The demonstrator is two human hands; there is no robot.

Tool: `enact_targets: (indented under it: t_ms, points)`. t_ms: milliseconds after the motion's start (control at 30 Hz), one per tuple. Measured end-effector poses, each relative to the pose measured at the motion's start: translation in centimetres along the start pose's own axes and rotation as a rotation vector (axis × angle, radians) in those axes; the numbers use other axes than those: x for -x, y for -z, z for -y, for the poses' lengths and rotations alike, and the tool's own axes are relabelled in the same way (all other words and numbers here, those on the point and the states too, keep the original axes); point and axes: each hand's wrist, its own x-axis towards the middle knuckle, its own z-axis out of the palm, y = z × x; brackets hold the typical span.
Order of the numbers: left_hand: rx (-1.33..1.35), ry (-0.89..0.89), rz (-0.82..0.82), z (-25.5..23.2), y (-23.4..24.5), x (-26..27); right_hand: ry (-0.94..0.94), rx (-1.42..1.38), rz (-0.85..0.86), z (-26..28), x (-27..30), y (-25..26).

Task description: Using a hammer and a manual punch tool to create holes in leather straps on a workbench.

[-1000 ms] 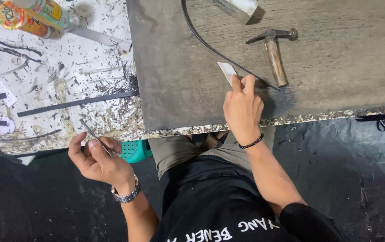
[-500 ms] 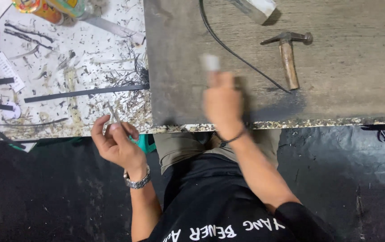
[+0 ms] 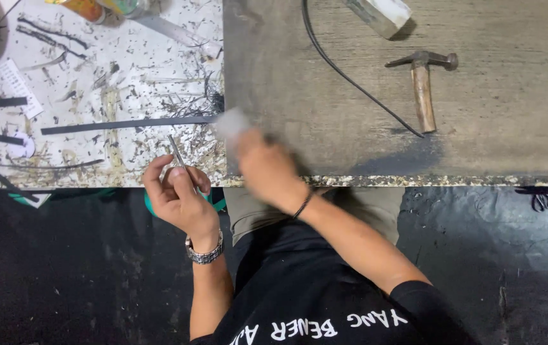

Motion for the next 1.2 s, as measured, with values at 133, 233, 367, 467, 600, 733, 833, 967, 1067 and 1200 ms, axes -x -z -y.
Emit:
enact_targets:
  t_ms: [133, 233, 367, 467, 600, 733, 833, 967, 1067, 1200]
  points:
    - [0.009, 0.013, -0.038, -0.6, -1.2, -0.9, 0.270, -0.441, 0.428, 1.7, 2.3, 1.3]
    - [0.039, 0.081, -0.058, 0.5, -0.7, -1.5, -0.321, -0.762, -0.107, -5.7, 3.9, 3.8]
    - [-0.004, 0.143, -0.025, 1.9, -1.6, -0.7, -0.326, -0.335, -0.789, -20.9, 6.1, 9.0]
    - [0.020, 0.307, 0.184, 2.3, -2.8, 0.1, -0.148, -0.184, -1.005, -35.1, 10.1, 7.8]
    - [-0.007, 0.323, 0.371, 3.8, -3.9, 1.2, -0.500, 0.375, -0.607, -34.7, 10.6, 7.9]
    - [-0.043, 0.371, 0.387, 3.9, -4.6, 2.2, -0.253, 0.157, -0.864, -27.0, 9.3, 7.7]
    - [-0.024, 0.396, 0.413, 3.7, -5.2, 3.0, -0.114, 0.281, -0.660, -23.3, 7.3, 5.4]
    - [-0.038, 0.478, 0.470, 3.6, -5.3, 3.3, -0.139, 0.341, -0.601, -22.7, 6.4, 2.1]
    - [-0.043, 0.538, 0.436, 5.0, -4.7, 3.8, -0.215, -0.176, -0.525, -18.9, 6.6, 2.0]
    - [-0.042, 0.576, 0.431, 7.6, -3.9, 5.0, -0.435, -1.244, -0.188, -12.4, 7.3, 1.3]
